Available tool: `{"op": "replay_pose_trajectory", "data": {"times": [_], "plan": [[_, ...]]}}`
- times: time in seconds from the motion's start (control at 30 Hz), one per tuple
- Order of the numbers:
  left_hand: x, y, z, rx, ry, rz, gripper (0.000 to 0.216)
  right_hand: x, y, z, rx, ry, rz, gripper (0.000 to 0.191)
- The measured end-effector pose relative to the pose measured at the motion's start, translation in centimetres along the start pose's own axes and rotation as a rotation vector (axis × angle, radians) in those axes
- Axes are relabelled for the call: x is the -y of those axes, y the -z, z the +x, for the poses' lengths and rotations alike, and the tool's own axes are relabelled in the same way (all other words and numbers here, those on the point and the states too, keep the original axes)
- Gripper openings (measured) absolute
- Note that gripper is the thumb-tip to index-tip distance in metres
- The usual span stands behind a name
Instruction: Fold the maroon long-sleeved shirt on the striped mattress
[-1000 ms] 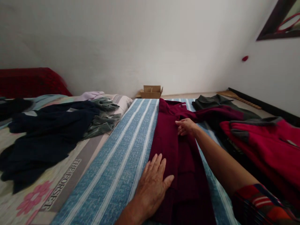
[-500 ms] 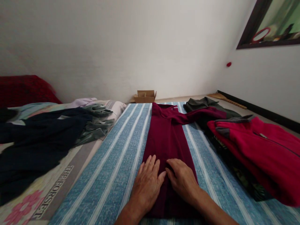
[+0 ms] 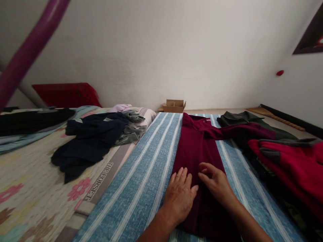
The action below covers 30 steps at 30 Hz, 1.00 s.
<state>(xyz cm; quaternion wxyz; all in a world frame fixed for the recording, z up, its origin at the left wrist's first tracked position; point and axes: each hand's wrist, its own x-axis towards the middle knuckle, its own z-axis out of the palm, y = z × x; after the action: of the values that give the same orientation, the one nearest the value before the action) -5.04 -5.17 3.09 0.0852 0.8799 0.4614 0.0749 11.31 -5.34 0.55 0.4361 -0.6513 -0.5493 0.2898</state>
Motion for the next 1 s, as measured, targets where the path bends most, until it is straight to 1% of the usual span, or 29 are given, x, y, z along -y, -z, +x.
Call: {"op": "replay_pose_trajectory", "data": {"times": [0.1, 0.2, 0.27, 0.4, 0.5, 0.63, 0.7, 0.8, 0.87, 1.0], "plan": [[0.0, 0.3, 0.1, 0.002, -0.004, -0.029, 0.045, 0.0, 0.0, 3.2, -0.021, -0.135, 0.066, 0.049], [0.3, 0.9, 0.1, 0.007, -0.040, -0.100, 0.041, 0.6, -0.2, 5.3, 0.000, -0.226, 0.116, 0.052], [0.7, 1.3, 0.0, -0.007, -0.069, -0.173, 0.040, 0.9, -0.4, 5.7, 0.026, -0.274, 0.163, 0.053], [1.6, 1.4, -0.4, -0.077, -0.090, -0.292, 0.038, 1.5, -0.3, 5.0, 0.085, -0.385, 0.254, 0.059], [2.0, 1.3, -0.7, -0.125, -0.115, -0.327, 0.036, 1.8, 0.1, 4.7, 0.102, -0.377, 0.318, 0.060], [1.8, 1.6, -0.7, -0.156, -0.112, -0.304, 0.037, 2.1, 0.7, 5.2, 0.036, -0.317, 0.366, 0.052], [1.5, 1.9, -0.7, -0.118, -0.123, -0.249, 0.039, 1.6, 0.8, 5.2, 0.014, -0.305, 0.343, 0.049], [1.0, 2.0, -0.9, 0.015, -0.126, -0.155, 0.042, 0.5, 0.7, 4.8, 0.018, -0.317, 0.307, 0.042], [0.9, 1.9, -1.2, 0.081, -0.113, -0.117, 0.043, -0.1, 0.5, 4.4, 0.019, -0.315, 0.309, 0.040], [0.9, 1.7, -1.8, 0.100, -0.107, -0.075, 0.045, -0.6, 0.3, 4.0, 0.017, -0.290, 0.326, 0.041]]}}
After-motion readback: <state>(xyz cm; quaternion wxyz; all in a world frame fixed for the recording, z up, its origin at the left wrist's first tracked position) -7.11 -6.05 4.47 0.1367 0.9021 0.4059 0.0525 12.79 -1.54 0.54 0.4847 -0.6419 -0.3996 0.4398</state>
